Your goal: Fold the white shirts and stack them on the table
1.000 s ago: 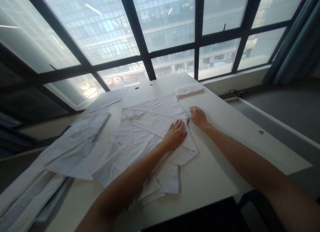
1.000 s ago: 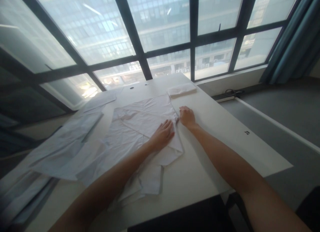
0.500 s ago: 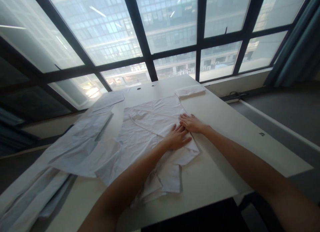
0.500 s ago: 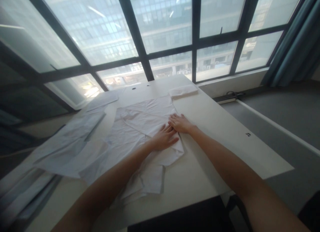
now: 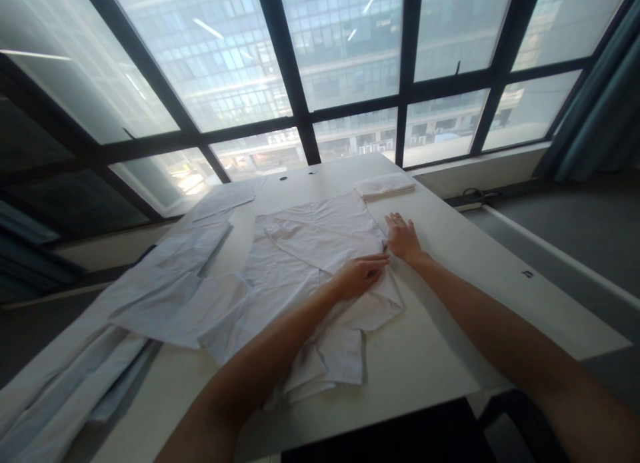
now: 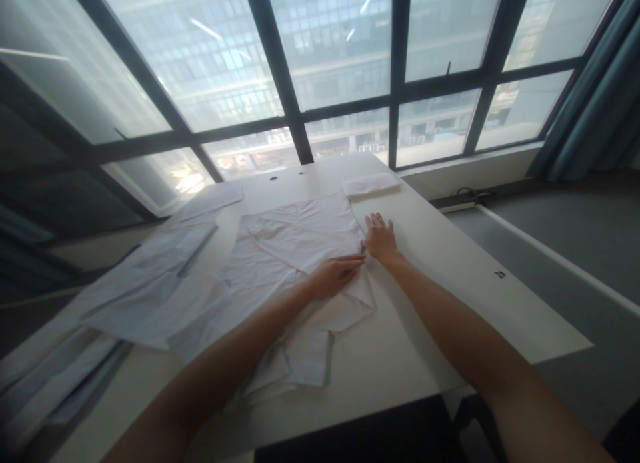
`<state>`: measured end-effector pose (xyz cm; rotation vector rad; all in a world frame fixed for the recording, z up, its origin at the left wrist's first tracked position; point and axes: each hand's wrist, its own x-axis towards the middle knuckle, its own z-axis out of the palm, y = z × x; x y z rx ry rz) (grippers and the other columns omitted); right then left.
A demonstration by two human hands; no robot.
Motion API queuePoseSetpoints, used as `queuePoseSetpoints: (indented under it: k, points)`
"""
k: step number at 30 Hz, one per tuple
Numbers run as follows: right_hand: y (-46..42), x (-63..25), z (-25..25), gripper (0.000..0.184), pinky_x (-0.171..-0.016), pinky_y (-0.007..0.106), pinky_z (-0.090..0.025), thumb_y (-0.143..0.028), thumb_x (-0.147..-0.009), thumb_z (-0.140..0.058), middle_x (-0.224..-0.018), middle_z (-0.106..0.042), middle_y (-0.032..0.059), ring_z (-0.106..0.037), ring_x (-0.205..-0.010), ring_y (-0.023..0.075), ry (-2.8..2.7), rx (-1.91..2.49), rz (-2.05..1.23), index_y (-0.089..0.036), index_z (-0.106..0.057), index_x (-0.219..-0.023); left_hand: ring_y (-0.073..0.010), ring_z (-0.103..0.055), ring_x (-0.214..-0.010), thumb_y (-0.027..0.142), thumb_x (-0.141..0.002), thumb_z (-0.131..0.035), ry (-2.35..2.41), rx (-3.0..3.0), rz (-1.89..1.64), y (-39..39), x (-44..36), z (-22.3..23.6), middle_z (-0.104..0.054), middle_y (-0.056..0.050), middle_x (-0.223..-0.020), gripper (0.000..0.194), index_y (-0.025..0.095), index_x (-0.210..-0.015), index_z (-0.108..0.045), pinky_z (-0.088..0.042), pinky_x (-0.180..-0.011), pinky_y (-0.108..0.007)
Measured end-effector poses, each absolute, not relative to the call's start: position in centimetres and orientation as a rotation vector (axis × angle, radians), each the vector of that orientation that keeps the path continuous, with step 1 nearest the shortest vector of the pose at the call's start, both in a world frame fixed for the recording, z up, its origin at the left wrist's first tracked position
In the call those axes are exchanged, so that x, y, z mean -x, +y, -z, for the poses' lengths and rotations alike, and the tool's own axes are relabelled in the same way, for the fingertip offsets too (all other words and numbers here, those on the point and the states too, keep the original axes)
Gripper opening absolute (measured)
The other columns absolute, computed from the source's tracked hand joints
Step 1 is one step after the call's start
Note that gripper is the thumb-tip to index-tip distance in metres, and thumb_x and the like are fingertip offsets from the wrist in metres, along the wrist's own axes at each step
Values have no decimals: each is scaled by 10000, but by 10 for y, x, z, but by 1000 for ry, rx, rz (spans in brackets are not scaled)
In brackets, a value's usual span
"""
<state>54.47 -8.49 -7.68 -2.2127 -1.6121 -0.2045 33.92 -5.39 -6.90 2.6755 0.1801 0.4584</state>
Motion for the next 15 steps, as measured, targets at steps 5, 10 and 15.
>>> queuePoseSetpoints:
  k: [5, 10, 15]
  points:
    - [-87, -517, 71, 579, -1237, 458, -239, -168, -1001, -288, -1621, -403, 122, -280, -1536, 214, -1845, 1857, 117, -137, -428, -1562, -224, -373, -1503, 210, -1019, -361, 765, -2844, -533, -51, -343, 72, -497, -98, -1562, 501, 199, -1499, -505, -235, -1264, -507]
    - [-92, -490, 81, 528, -1227, 592, -184, -286, -1063, -282, -1634, -360, 168, -257, -1544, 292, -2180, 1854, -9, -142, -456, -1541, -357, -204, -1558, 293, -1034, -343, 942, -2911, -152, -49, -338, 72, -273, -153, -1677, 569, 188, -1592, -352, -209, -1208, -659]
    - [-90, -514, 88, 521, -1212, 653, -148, -379, -1084, -295, -1647, -337, 170, -231, -1551, 300, -1968, 2113, -79, -184, -437, -1545, -376, -136, -1568, 537, -1055, -265, 1100, -2809, -81, -37, -330, 71, -182, -147, -1705, 648, 210, -1613, -290, -176, -1212, -651]
